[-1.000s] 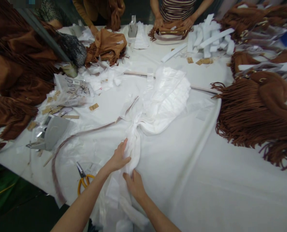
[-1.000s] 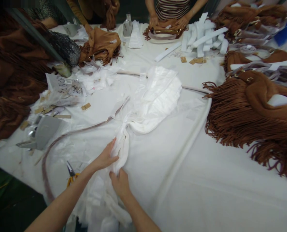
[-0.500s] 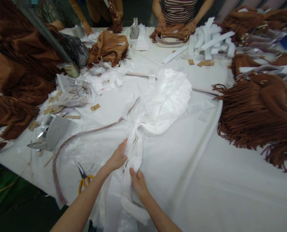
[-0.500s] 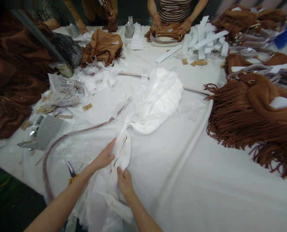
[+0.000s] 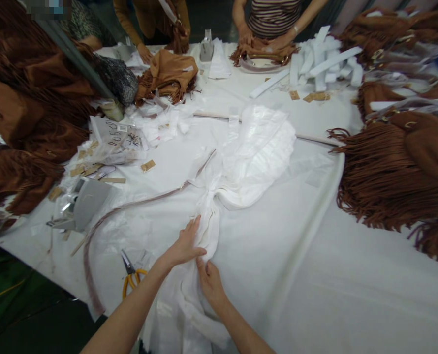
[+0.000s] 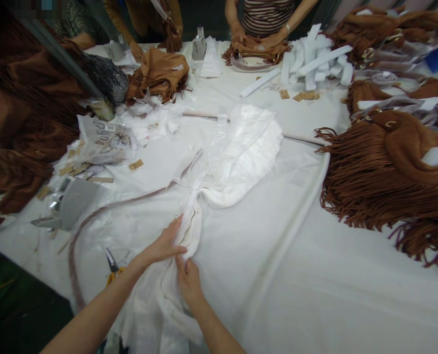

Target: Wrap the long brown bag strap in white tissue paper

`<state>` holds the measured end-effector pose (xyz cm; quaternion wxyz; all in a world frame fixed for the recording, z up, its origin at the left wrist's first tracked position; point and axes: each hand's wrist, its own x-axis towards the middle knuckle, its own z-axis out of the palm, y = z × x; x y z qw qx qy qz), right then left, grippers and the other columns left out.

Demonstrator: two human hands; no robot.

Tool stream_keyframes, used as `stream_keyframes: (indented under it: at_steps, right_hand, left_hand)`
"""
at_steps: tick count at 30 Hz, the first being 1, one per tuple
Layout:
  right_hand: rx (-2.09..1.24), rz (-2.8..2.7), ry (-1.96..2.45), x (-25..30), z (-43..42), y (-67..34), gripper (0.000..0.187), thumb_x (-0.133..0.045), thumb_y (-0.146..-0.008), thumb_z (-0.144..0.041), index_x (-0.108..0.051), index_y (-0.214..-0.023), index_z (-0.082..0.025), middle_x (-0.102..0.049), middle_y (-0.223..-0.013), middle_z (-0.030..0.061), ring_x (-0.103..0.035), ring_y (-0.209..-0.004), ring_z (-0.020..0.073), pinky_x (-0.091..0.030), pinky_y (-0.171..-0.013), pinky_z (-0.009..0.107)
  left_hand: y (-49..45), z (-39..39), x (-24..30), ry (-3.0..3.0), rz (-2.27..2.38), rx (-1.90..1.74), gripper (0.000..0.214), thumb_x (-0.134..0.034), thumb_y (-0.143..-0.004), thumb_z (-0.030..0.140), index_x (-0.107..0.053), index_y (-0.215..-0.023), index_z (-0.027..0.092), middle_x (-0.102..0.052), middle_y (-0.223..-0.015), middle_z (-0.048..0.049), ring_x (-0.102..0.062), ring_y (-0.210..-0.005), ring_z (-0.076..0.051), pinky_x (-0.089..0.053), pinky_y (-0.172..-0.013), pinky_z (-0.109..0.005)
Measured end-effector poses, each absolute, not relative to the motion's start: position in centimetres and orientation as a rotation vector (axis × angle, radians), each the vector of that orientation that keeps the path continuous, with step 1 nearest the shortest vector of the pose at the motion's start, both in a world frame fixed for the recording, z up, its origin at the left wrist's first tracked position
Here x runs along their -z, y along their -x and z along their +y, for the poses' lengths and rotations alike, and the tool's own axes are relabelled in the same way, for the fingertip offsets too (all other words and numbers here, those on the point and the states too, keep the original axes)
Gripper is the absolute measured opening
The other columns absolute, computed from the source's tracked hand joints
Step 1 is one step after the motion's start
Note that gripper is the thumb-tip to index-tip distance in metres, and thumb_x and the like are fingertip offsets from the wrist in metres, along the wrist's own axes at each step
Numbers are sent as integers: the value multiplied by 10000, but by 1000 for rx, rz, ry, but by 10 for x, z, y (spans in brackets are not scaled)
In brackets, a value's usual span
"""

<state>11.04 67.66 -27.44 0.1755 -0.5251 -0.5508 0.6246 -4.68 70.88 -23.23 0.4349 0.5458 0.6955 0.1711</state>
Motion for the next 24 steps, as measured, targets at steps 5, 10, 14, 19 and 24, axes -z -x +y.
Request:
stream_keyframes:
  at_steps: [5, 10, 14, 19, 24]
  right_hand:
    - [-1789, -1520, 1489, 277, 680, -112, 654, -360, -819, -749, -569, -689, -143, -553, -605, 21, -483, -626, 164, -409, -551, 256]
    - [-1806, -1481, 1491, 278, 680, -111, 667, -392, -806, -749, -611, -753, -122, -608, -653, 45, -528, -653, 184, -438, -568, 265]
    - [-1807, -1445, 1521, 277, 680, -110, 663, -437, -794, -734, -639, -818, -103, -656, -716, 73, -574, -689, 204, -472, -600, 280]
    - [-1864, -1341, 1586, 262, 683, -113, 668, -493, -754, -729, -666, -912, -104, -697, -875, 140, -630, -905, 302, -516, -746, 367]
    - [-1938, -1247, 1613, 261, 711, -50, 629, -628, -614, -727, -680, -1006, -238, -680, -779, 161, -643, -892, 370, -536, -622, 466]
  left_hand:
    - [51, 707, 239, -1366, 1696, -444, 963, -588, -770, 393, 4, -1483, 131, -93, -1554, -171, -47, -1440, -291, -139, -1140, -542]
    - [55, 705, 242, -1372, 1691, -468, 884, -527, -807, 393, -20, -1485, 137, -79, -1562, -138, -58, -1442, -266, -130, -1156, -517]
    - [55, 704, 245, -1368, 1678, -484, 843, -492, -808, 339, -25, -1488, 164, -77, -1569, -100, -63, -1444, -226, -122, -1172, -470]
    - [52, 707, 234, -1310, 1691, -523, 874, -455, -740, 220, -12, -1492, 172, -51, -1568, -94, -31, -1444, -261, -76, -1159, -536]
    - [54, 720, 215, -1246, 1529, -330, 1097, -588, -608, 218, 68, -1479, 103, 61, -1556, -160, 63, -1430, -315, 3, -1144, -552]
